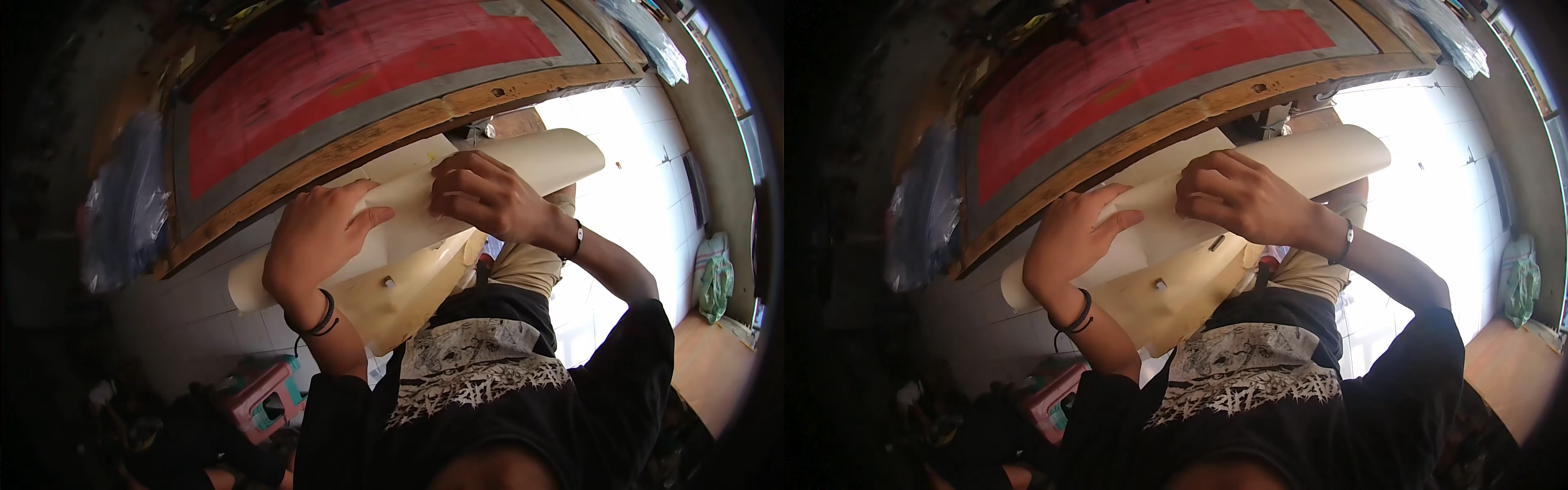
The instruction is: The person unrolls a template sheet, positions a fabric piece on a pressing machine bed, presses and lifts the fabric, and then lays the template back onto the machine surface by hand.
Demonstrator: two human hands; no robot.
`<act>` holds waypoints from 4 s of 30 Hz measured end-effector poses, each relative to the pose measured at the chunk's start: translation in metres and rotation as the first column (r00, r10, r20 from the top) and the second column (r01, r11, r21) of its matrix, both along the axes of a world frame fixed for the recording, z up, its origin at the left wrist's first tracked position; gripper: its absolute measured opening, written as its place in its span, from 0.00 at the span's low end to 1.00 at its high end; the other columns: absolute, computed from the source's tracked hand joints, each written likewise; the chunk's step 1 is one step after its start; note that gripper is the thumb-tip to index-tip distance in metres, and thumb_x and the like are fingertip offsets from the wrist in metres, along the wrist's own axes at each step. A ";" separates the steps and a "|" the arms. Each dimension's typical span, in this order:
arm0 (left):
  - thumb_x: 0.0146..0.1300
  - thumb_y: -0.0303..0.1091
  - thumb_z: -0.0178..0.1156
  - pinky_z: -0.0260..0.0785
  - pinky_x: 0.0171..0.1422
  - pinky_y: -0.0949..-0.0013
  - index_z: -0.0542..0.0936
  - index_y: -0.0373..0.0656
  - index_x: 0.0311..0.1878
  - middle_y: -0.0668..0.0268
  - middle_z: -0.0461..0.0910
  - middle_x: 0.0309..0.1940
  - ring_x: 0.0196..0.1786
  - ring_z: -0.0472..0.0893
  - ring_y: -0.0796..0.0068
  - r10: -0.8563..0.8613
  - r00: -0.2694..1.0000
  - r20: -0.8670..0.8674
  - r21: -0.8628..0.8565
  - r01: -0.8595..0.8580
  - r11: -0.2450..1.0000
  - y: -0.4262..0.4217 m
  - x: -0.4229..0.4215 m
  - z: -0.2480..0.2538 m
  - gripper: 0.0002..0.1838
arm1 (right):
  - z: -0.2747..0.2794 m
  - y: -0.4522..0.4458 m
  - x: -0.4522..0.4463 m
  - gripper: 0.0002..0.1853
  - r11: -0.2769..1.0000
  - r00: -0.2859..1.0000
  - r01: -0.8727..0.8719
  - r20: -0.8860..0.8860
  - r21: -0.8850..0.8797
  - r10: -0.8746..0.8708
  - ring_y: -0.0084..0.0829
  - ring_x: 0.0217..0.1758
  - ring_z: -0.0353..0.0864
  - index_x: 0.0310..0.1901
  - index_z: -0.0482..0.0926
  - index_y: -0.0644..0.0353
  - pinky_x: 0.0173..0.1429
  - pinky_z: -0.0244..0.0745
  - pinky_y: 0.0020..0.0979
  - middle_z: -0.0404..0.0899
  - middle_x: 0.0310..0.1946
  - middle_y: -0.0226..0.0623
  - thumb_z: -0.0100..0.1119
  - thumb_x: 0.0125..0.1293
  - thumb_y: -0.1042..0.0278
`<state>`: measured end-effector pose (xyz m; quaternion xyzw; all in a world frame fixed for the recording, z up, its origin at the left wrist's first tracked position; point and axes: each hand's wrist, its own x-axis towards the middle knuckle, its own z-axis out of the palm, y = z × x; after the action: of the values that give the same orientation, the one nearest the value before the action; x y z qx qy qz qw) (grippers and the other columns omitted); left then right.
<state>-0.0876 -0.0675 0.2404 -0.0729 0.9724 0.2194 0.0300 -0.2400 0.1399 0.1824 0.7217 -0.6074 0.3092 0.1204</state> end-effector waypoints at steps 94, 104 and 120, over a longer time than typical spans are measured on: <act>0.66 0.51 0.66 0.73 0.52 0.68 0.74 0.23 0.60 0.48 0.86 0.41 0.42 0.82 0.75 0.114 0.972 0.203 0.344 -0.180 0.921 -0.065 0.006 -0.025 0.36 | -0.082 0.025 0.075 0.20 0.896 0.188 -0.281 0.936 0.343 -0.299 0.29 0.24 0.79 0.58 0.62 0.68 0.32 0.74 0.31 0.79 0.25 0.39 0.48 0.72 0.64; 0.66 0.49 0.66 0.74 0.50 0.67 0.75 0.23 0.58 0.47 0.86 0.39 0.41 0.83 0.73 0.102 0.980 0.172 0.365 -0.159 0.917 -0.060 0.005 -0.022 0.34 | -0.078 -0.009 0.085 0.24 0.898 0.107 -0.099 0.902 0.429 -0.419 0.24 0.19 0.74 0.41 0.78 0.69 0.26 0.70 0.28 0.77 0.21 0.36 0.52 0.76 0.49; 0.65 0.48 0.66 0.73 0.54 0.67 0.78 0.27 0.57 0.44 0.84 0.47 0.48 0.85 0.64 0.127 0.981 0.146 0.310 -0.167 0.936 -0.061 0.004 -0.029 0.31 | -0.059 0.025 0.065 0.16 0.925 0.369 -0.179 0.894 0.336 -0.253 0.27 0.21 0.63 0.30 0.72 0.67 0.29 0.64 0.33 0.68 0.17 0.37 0.53 0.74 0.65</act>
<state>-0.0835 -0.1287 0.2117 -0.1530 0.9118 0.3715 0.0849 -0.1753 0.1646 0.1239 0.4165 -0.6326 0.5341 -0.3756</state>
